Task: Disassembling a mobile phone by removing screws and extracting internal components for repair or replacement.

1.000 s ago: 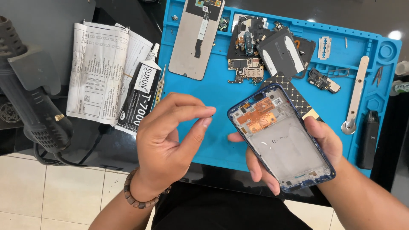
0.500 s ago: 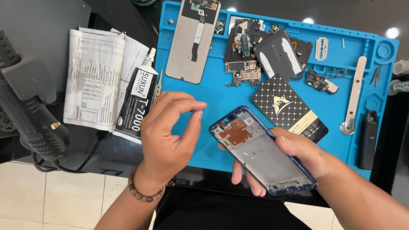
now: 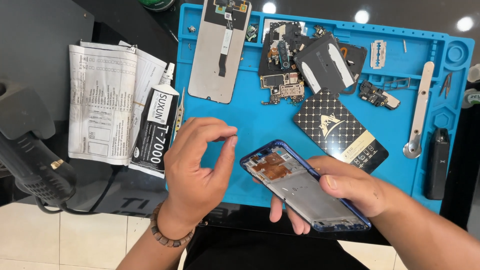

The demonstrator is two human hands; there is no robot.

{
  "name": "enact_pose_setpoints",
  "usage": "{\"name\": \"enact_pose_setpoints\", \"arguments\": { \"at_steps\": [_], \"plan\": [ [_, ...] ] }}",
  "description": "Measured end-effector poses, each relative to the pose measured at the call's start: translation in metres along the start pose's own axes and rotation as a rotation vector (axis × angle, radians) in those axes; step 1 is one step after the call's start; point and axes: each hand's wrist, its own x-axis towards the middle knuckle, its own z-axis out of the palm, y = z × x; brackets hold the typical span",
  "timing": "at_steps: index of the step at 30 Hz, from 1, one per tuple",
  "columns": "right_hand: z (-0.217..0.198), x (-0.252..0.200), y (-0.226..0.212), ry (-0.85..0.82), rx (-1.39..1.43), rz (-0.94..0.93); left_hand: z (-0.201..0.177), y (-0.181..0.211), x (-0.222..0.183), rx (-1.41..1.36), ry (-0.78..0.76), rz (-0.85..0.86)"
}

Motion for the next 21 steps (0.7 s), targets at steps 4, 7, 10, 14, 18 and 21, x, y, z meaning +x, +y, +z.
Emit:
{"name": "enact_pose_setpoints", "arguments": {
  "at_steps": [4,7,10,14,18,21],
  "plan": [
    [0.0004,-0.0002,-0.0003,0.013,0.001,0.009,0.0008,-0.0014,-0.0011,-0.015,0.006,-0.002],
    [0.0003,0.0005,-0.0012,0.001,-0.012,-0.008,0.0005,-0.0007,-0.0008,-0.023,-0.001,-0.001],
    [0.0015,0.0014,-0.0034,0.008,-0.095,-0.010,0.0014,-0.0011,-0.0002,-0.001,0.003,-0.011],
    [0.0040,0.0028,-0.0054,0.008,-0.168,-0.044,0.0020,-0.0017,0.0010,0.075,-0.012,0.021],
    [0.0032,0.0022,-0.0047,-0.006,-0.136,-0.041,0.0031,-0.0040,0.0002,0.099,-0.035,0.030],
    [0.0019,0.0011,-0.0034,-0.012,-0.146,-0.033,0.0038,-0.0060,-0.0012,0.095,-0.059,0.016]
  ]
}}
